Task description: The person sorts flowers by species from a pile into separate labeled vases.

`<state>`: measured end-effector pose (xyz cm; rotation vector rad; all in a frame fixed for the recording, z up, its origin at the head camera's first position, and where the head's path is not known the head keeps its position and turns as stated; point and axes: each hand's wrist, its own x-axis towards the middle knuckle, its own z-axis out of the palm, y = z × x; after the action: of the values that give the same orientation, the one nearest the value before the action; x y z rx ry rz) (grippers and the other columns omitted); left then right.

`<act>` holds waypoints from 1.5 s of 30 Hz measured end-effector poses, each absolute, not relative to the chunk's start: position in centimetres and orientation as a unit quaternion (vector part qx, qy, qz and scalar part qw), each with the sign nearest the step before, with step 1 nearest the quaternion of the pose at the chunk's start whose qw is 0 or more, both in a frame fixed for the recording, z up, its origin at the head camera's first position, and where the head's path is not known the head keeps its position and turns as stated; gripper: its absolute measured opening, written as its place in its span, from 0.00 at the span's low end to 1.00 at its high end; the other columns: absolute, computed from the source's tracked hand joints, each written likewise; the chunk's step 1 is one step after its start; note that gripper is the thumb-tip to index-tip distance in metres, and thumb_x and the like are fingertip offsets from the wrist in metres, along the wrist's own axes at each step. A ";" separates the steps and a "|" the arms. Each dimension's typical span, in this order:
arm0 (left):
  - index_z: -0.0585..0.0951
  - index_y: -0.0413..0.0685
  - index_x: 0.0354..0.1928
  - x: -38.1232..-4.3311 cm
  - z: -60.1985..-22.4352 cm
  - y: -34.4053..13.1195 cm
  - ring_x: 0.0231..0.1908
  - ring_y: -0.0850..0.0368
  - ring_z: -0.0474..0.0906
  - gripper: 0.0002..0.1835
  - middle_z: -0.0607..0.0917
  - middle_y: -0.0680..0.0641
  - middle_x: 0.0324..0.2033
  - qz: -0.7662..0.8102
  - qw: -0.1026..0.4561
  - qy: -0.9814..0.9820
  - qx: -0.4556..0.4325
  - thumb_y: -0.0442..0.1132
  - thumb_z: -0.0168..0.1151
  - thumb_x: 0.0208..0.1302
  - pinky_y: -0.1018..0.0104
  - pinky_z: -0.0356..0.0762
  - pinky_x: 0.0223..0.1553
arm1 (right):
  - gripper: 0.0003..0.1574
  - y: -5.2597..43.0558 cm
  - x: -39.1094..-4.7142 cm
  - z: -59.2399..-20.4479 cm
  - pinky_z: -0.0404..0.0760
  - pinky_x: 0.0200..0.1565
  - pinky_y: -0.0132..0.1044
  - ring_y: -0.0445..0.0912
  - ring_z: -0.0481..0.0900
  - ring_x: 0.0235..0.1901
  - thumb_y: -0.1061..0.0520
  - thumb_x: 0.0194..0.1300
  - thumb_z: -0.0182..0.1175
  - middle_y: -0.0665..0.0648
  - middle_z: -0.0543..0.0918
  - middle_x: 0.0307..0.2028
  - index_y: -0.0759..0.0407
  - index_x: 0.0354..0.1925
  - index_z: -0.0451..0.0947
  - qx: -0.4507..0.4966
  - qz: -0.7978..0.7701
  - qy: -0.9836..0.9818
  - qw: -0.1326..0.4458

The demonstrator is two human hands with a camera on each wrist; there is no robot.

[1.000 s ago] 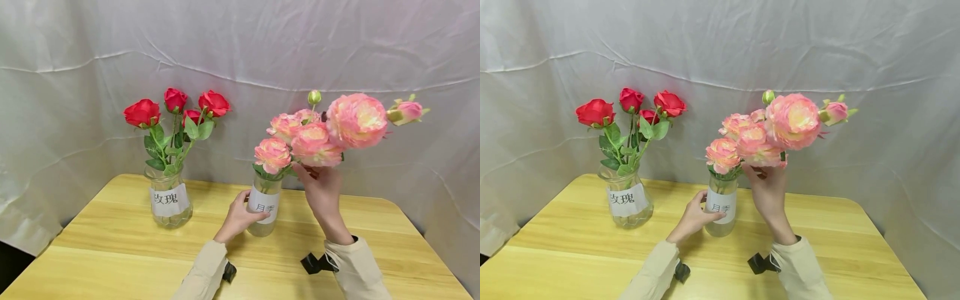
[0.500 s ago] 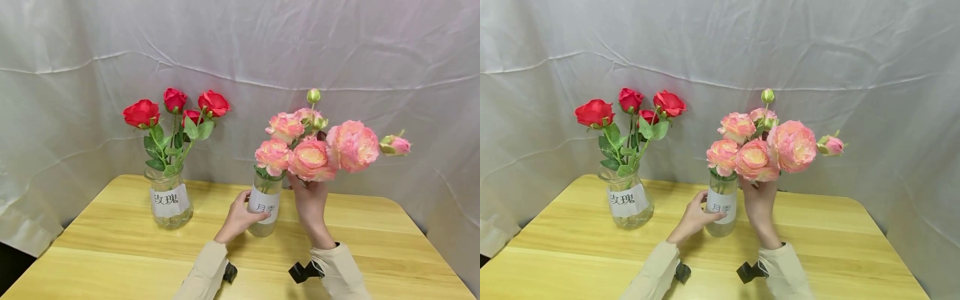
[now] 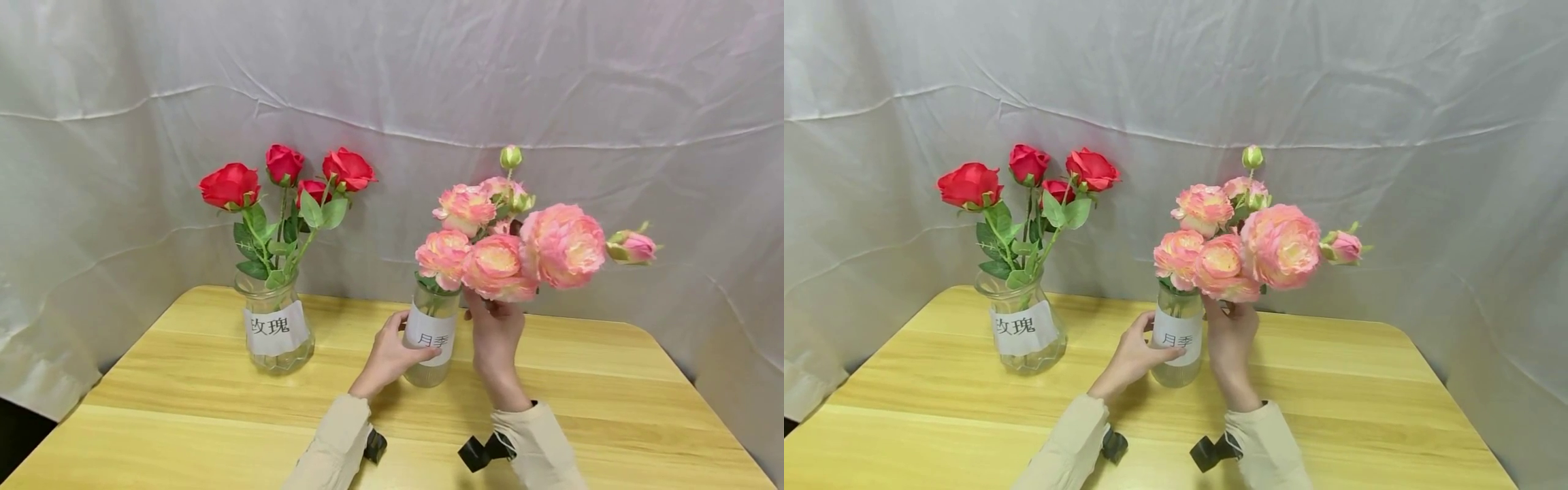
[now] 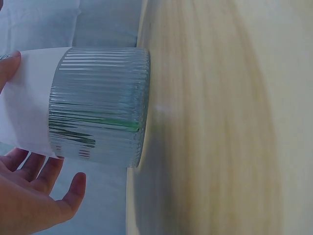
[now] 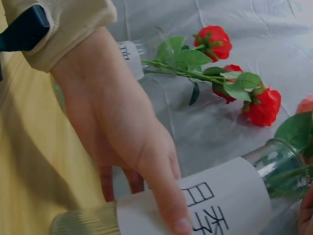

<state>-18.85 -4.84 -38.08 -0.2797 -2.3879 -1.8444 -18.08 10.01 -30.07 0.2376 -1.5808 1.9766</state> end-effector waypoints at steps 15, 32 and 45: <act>0.69 0.40 0.63 -18.9 -38.1 -4.9 0.55 0.47 0.72 0.41 0.76 0.43 0.54 -0.618 0.062 -0.778 -0.090 0.43 0.77 0.46 0.47 0.66 0.57 | 0.03 9.4 -18.3 -30.8 0.73 0.24 0.27 0.39 0.71 0.20 0.69 0.60 0.63 0.47 0.79 0.23 0.63 0.33 0.83 0.056 0.712 -0.640 0.284; 0.69 0.41 0.63 -18.9 -38.2 -4.4 0.55 0.47 0.71 0.41 0.76 0.44 0.55 -0.622 0.067 -0.775 -0.088 0.44 0.78 0.46 0.46 0.66 0.57 | 0.12 11.4 -18.0 -32.4 0.74 0.26 0.29 0.41 0.76 0.29 0.67 0.61 0.64 0.56 0.79 0.36 0.71 0.43 0.75 0.039 0.676 -0.711 0.190; 0.68 0.40 0.63 -18.8 -38.1 -4.4 0.56 0.46 0.71 0.42 0.75 0.42 0.56 -0.611 0.073 -0.784 -0.083 0.46 0.77 0.48 0.47 0.67 0.57 | 0.15 14.2 -17.6 -34.0 0.75 0.29 0.30 0.38 0.79 0.31 0.67 0.63 0.62 0.65 0.78 0.45 0.68 0.49 0.74 0.041 0.637 -0.760 0.127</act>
<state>-18.80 -4.40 -38.14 -0.2488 -2.3538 -1.8357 -17.61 14.21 -33.95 0.1193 -2.2115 1.8532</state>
